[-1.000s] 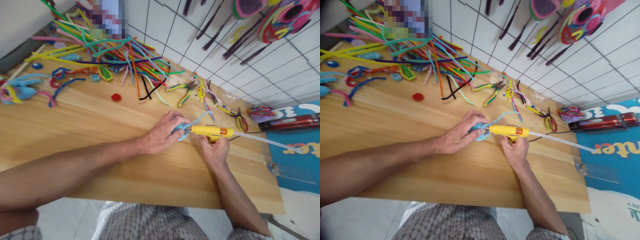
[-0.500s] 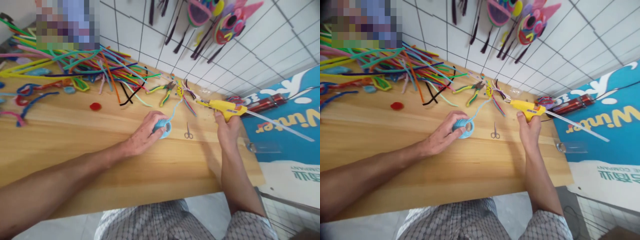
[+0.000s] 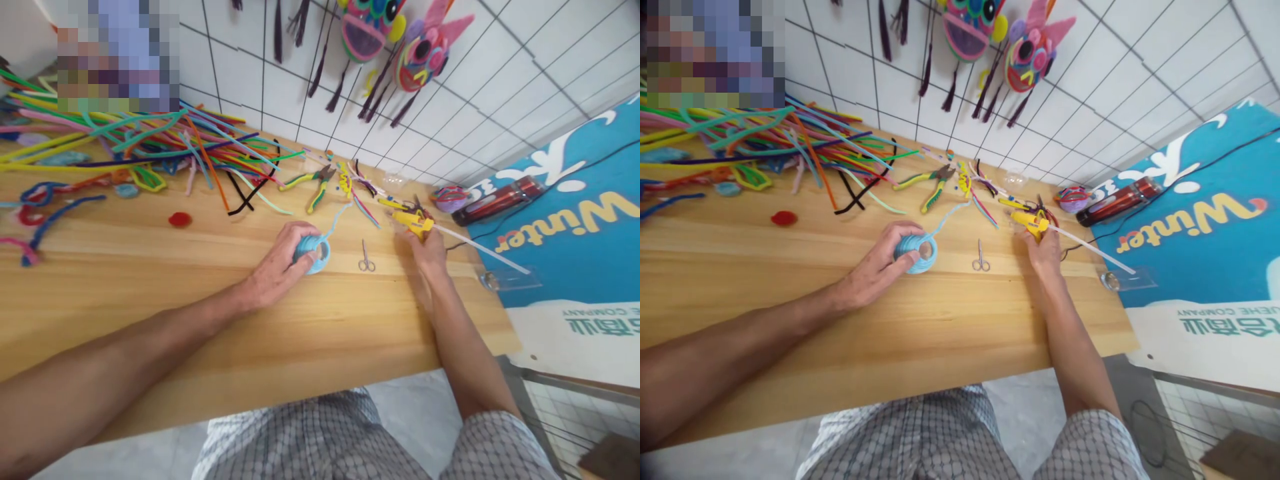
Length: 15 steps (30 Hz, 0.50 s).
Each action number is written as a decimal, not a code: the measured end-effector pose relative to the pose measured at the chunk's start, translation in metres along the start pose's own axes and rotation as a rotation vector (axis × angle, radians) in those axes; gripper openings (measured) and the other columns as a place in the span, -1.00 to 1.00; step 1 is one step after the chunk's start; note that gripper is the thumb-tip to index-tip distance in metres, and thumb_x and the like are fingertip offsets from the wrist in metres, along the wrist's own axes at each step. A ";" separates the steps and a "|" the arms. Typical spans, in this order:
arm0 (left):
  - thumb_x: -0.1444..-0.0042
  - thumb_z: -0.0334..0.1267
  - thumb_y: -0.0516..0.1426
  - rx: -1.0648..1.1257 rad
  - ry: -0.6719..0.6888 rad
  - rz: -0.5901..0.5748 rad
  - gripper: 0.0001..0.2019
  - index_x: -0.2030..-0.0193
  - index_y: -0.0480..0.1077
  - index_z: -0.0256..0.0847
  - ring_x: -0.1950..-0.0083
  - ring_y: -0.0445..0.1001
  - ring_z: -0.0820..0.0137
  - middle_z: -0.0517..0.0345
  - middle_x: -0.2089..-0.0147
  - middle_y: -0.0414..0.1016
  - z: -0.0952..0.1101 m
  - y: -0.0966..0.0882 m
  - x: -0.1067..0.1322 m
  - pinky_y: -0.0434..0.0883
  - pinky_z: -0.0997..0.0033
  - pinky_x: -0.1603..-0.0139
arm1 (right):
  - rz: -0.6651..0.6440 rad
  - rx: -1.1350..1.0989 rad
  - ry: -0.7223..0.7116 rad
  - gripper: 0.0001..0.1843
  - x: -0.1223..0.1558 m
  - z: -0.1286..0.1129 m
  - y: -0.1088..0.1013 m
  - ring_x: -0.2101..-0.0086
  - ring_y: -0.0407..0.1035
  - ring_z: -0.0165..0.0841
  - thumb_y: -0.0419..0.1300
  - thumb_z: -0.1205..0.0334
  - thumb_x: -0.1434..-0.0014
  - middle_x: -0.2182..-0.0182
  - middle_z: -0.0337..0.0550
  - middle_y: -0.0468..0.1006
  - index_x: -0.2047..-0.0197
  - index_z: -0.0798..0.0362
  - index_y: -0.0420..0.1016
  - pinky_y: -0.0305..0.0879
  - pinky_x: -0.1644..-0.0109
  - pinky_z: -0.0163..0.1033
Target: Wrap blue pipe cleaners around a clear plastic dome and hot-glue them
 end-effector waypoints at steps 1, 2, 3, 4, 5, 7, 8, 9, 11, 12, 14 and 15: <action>-0.52 -0.08 0.05 -0.005 0.004 0.003 -0.67 -0.29 0.31 -0.14 -0.37 0.41 0.13 -0.10 -0.29 0.43 0.000 0.000 0.000 0.41 -0.06 -0.46 | -0.007 0.044 -0.019 -0.46 0.006 0.000 -0.008 -0.10 0.50 0.11 0.25 -0.01 -0.21 -0.07 0.35 0.63 -0.13 0.20 0.51 0.39 -0.23 0.19; -0.52 -0.08 0.05 -0.010 0.010 0.007 -0.67 -0.29 0.30 -0.15 -0.38 0.41 0.14 -0.11 -0.30 0.42 0.000 0.001 0.000 0.41 -0.05 -0.47 | -0.006 0.157 -0.079 -0.45 0.014 -0.005 -0.017 -0.11 0.50 0.15 0.26 -0.02 -0.23 -0.06 0.40 0.63 -0.12 0.24 0.52 0.37 -0.26 0.25; -0.52 -0.09 0.05 -0.015 0.019 0.012 -0.67 -0.30 0.29 -0.16 -0.38 0.41 0.14 -0.12 -0.30 0.42 0.000 0.001 0.000 0.40 -0.05 -0.47 | -0.010 0.196 -0.119 -0.46 0.024 -0.010 -0.027 -0.14 0.49 0.19 0.28 0.00 -0.23 -0.07 0.42 0.63 -0.12 0.25 0.54 0.34 -0.30 0.29; -0.52 -0.09 0.04 -0.021 0.028 0.015 -0.66 -0.30 0.29 -0.17 -0.38 0.41 0.14 -0.13 -0.30 0.42 0.001 0.001 -0.001 0.40 -0.04 -0.47 | -0.021 0.205 -0.165 -0.50 0.037 -0.020 -0.036 -0.13 0.51 0.18 0.28 0.00 -0.25 -0.05 0.37 0.65 -0.10 0.20 0.56 0.35 -0.30 0.30; -0.52 -0.10 0.04 -0.026 0.040 0.018 -0.66 -0.30 0.29 -0.18 -0.38 0.41 0.14 -0.14 -0.30 0.42 0.002 0.001 -0.001 0.41 -0.03 -0.47 | -0.042 0.199 -0.280 -0.55 0.054 -0.039 -0.045 -0.09 0.54 0.15 0.26 -0.03 -0.29 -0.02 0.29 0.67 -0.09 0.13 0.58 0.41 -0.24 0.29; -0.52 -0.08 0.04 -0.035 0.064 -0.005 -0.65 -0.31 0.28 -0.18 -0.39 0.40 0.14 -0.15 -0.32 0.42 0.004 0.001 -0.001 0.40 -0.03 -0.48 | -0.136 0.094 -0.581 -0.60 0.101 -0.094 -0.062 -0.05 0.59 0.06 0.25 -0.03 -0.37 -0.01 0.13 0.70 -0.14 0.02 0.57 0.49 -0.19 0.20; -0.53 -0.08 0.03 -0.037 0.064 -0.007 -0.64 -0.32 0.27 -0.18 -0.40 0.40 0.14 -0.15 -0.33 0.41 0.004 0.000 -0.001 0.40 -0.04 -0.49 | -0.196 0.023 -0.740 -0.64 0.131 -0.126 -0.072 -0.03 0.61 0.00 0.24 0.00 -0.41 0.00 0.06 0.72 -0.16 -0.02 0.57 0.52 -0.17 0.14; -0.53 -0.06 0.03 -0.037 0.072 -0.008 -0.64 -0.32 0.27 -0.18 -0.39 0.40 0.13 -0.15 -0.32 0.41 0.005 -0.001 -0.001 0.40 -0.05 -0.48 | -0.280 -0.042 -0.891 -0.68 0.163 -0.158 -0.080 -0.02 0.62 -0.06 0.23 0.05 -0.45 0.00 0.00 0.73 -0.17 -0.04 0.56 0.54 -0.16 0.09; -0.53 -0.01 0.03 -0.044 0.047 -0.007 -0.62 -0.34 0.25 -0.13 -0.38 0.41 0.13 -0.13 -0.32 0.41 0.004 -0.005 0.000 0.41 -0.10 -0.48 | -0.449 -0.172 -1.152 -0.75 0.225 -0.216 -0.098 0.02 0.62 -0.18 0.22 0.16 -0.49 0.01 -0.03 0.74 -0.15 0.02 0.56 0.54 -0.15 -0.02; -0.53 0.02 0.04 -0.047 0.036 -0.022 -0.60 -0.35 0.24 -0.11 -0.38 0.41 0.13 -0.13 -0.33 0.40 0.003 -0.005 0.000 0.42 -0.11 -0.47 | -0.522 -0.287 -1.278 -0.80 0.252 -0.240 -0.110 0.08 0.62 -0.26 0.23 0.17 -0.49 0.08 -0.09 0.75 -0.09 0.04 0.59 0.54 -0.13 -0.09; -0.52 0.09 0.05 -0.058 0.040 -0.038 -0.56 -0.37 0.24 -0.09 -0.37 0.41 0.11 -0.14 -0.34 0.39 0.003 -0.006 0.001 0.42 -0.14 -0.46 | -0.696 -0.415 -1.303 -0.89 0.282 -0.268 -0.123 0.14 0.61 -0.36 0.28 0.16 -0.46 0.13 -0.27 0.77 0.01 -0.07 0.63 0.54 -0.04 -0.22; -0.51 0.13 0.05 -0.065 0.025 -0.031 -0.53 -0.37 0.24 -0.07 -0.38 0.41 0.09 -0.12 -0.34 0.38 0.002 -0.007 0.001 0.41 -0.16 -0.46 | -0.755 -0.427 -1.254 -0.91 0.287 -0.273 -0.126 0.14 0.61 -0.37 0.33 0.13 -0.43 0.15 -0.33 0.77 0.05 -0.11 0.65 0.54 0.01 -0.24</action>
Point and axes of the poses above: each hand's wrist, its own x-axis away from the middle knuckle, its own y-axis out of the palm, z = x × y, the point moved 8 cm from there along -x, towards the middle knuckle
